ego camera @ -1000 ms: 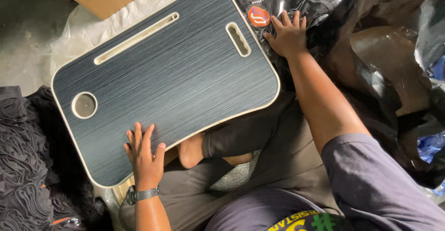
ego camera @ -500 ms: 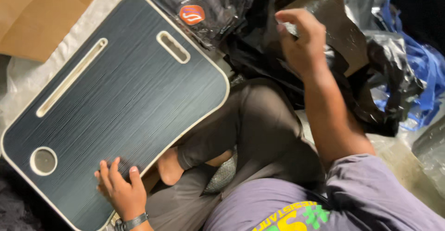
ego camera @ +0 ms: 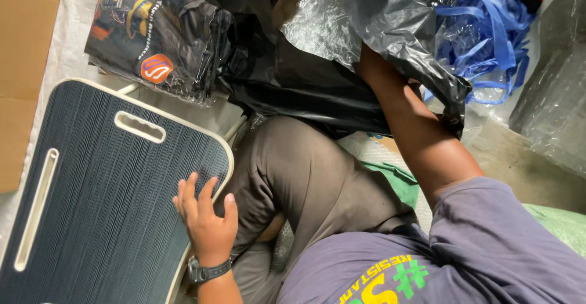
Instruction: The person places black folded shirts into clear plastic bags by hand and then puts the bagged shirts into a large black plastic bag.
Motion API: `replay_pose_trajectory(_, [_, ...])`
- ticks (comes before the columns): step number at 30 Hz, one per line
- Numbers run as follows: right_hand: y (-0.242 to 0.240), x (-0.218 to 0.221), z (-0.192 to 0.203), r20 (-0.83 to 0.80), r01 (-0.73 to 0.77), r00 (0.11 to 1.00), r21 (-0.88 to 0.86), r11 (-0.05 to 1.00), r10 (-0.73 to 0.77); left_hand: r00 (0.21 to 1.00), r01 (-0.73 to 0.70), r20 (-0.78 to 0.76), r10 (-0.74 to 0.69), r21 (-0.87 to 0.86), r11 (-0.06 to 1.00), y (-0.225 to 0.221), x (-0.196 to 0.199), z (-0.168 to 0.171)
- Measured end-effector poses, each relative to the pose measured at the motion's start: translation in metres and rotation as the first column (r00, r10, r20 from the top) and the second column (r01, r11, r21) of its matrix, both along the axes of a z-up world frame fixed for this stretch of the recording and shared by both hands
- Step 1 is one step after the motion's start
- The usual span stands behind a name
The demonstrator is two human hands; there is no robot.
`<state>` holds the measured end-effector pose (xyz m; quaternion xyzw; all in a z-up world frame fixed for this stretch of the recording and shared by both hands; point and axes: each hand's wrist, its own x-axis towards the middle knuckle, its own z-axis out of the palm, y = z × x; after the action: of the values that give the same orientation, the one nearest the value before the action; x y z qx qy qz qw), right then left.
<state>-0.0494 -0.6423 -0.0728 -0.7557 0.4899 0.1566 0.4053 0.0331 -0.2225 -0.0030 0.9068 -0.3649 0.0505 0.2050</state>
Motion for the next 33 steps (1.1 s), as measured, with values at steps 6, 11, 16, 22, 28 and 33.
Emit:
replay_pose_trajectory(6, [-0.010, -0.003, -0.006, 0.094, 0.086, 0.993, -0.124, 0.989, -0.075, 0.998, -0.012, -0.055, 0.016, 0.064, 0.998, -0.005, 0.003, -0.011])
replay_pose_trajectory(11, [-0.016, -0.003, -0.009, 0.663, -0.008, 0.651, -0.482, 0.876, 0.370, 0.986, -0.013, -0.168, 0.017, 0.027, 1.000, -0.005, 0.004, -0.006])
replay_pose_trajectory(16, [0.059, 0.015, 0.110, 0.656, 0.024, 0.469, -0.679, 0.734, 0.591, 0.978, -0.028, -0.205, 0.021, -0.029, 0.999, 0.001, 0.005, -0.008])
replay_pose_trajectory(22, [0.209, 0.041, 0.170, 0.593, -0.053, -0.047, -0.805, 0.591, 0.804, 0.737, -0.265, -0.624, -0.260, -0.621, 0.737, 0.027, 0.012, 0.017])
replay_pose_trajectory(28, [0.333, 0.053, 0.134, 0.395, -0.244, -0.592, -0.919, 0.310, 0.703, 0.670, -0.611, -0.512, -0.538, -0.792, -0.007, 0.148, -0.004, 0.047])
replay_pose_trajectory(33, [0.371, 0.076, 0.102, 0.219, -0.275, -0.662, -0.961, 0.039, 0.716, 0.697, -0.698, -0.564, -0.443, -0.677, -0.235, 0.240, -0.050, 0.048])
